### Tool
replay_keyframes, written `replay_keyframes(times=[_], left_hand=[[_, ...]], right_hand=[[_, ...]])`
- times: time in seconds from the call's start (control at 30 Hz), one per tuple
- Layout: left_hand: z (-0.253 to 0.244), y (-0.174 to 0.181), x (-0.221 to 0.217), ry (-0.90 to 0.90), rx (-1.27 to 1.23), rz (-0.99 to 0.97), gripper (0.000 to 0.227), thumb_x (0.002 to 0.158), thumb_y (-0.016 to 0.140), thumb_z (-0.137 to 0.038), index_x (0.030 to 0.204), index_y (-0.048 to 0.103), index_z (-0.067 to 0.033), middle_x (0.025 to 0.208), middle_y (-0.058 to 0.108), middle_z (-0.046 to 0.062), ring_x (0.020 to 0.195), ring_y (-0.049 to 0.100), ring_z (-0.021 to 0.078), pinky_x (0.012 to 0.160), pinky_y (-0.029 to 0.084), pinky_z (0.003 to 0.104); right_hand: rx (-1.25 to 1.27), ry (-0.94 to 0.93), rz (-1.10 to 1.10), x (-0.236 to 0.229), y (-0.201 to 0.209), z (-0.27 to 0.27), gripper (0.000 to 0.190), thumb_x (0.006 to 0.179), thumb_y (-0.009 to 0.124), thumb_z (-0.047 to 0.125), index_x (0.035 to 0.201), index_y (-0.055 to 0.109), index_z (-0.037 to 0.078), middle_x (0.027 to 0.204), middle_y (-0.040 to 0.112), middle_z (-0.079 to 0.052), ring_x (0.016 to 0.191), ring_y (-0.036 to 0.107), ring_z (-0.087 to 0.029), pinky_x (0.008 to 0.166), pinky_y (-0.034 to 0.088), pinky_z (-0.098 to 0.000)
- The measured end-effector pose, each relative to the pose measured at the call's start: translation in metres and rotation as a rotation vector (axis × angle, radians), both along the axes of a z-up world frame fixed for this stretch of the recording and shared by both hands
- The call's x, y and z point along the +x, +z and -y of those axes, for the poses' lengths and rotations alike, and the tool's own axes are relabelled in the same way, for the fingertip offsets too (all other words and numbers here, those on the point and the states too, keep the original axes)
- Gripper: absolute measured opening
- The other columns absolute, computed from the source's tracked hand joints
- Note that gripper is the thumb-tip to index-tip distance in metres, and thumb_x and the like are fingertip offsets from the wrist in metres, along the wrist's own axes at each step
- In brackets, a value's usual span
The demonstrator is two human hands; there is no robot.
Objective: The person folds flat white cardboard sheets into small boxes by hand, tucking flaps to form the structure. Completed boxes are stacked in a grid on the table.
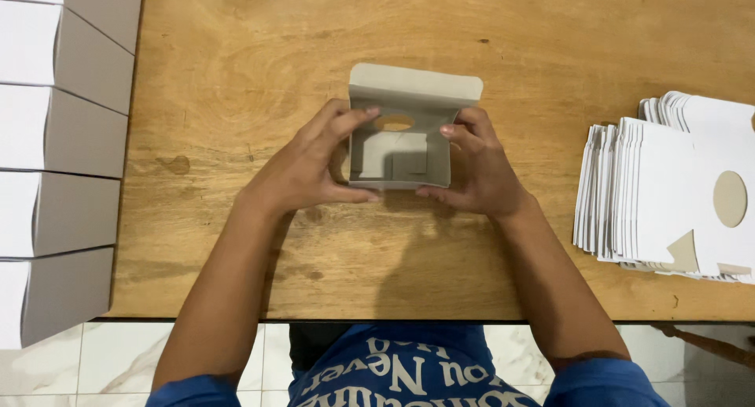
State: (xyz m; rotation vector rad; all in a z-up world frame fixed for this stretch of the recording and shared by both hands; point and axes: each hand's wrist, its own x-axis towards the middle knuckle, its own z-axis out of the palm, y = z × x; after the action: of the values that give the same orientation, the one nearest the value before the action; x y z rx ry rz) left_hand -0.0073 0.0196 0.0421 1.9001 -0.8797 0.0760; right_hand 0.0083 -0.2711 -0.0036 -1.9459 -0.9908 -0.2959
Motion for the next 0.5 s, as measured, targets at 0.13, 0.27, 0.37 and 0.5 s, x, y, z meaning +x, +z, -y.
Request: replay_keyframes(times=[0.13, 0.27, 0.37, 0.5], left_hand=[[-0.001, 0.045, 0.005, -0.017, 0.109, -0.164, 0.121, 0.05, 0.097, -0.024, 0.144, 0.022, -0.0111, 0.128, 0.048, 0.031, 0.118, 0.048, 0.0531, 0.095, 0.045, 0.063], [0.0, 0.062, 0.01, -0.022, 0.32, -0.421, 0.118, 0.062, 0.089, -0.029, 0.146, 0.007, -0.0234, 0.153, 0.028, 0.021, 0.116, 0.053, 0.0362, 0.089, 0.048, 0.045], [-0.003, 0.058, 0.015, -0.096, 0.246, -0.397, 0.111, 0.067, 0.086, -0.02, 0.147, 0.008, -0.0218, 0.153, 0.026, 0.022, 0.125, 0.047, 0.0363, 0.1, 0.043, 0.045], [-0.007, 0.049, 0.014, -0.154, 0.066, -0.365, 0.097, 0.077, 0.078, -0.017, 0.147, 0.01, -0.016, 0.153, 0.024, 0.022, 0.139, 0.036, 0.0387, 0.114, 0.033, 0.048]], right_hand=[[-0.004, 0.03, -0.013, -0.005, 0.02, -0.006, 0.088, 0.066, 0.089, 0.032, 0.136, 0.037, 0.025, 0.124, 0.041, -0.026, 0.107, 0.053, -0.043, 0.087, 0.048, -0.0541], [-0.084, 0.129, 0.017, -0.007, 0.022, -0.003, 0.08, 0.083, 0.071, 0.05, 0.147, 0.029, 0.027, 0.126, 0.032, -0.015, 0.112, 0.042, -0.026, 0.093, 0.045, -0.0358], [-0.074, 0.134, -0.038, -0.007, 0.026, -0.002, 0.072, 0.086, 0.06, 0.058, 0.144, 0.035, 0.023, 0.123, 0.032, -0.014, 0.11, 0.042, -0.025, 0.094, 0.044, -0.0361], [-0.134, 0.058, -0.05, -0.006, 0.021, 0.004, 0.064, 0.086, 0.06, 0.055, 0.136, 0.046, 0.019, 0.113, 0.03, -0.009, 0.09, 0.039, -0.019, 0.081, 0.04, -0.031]])
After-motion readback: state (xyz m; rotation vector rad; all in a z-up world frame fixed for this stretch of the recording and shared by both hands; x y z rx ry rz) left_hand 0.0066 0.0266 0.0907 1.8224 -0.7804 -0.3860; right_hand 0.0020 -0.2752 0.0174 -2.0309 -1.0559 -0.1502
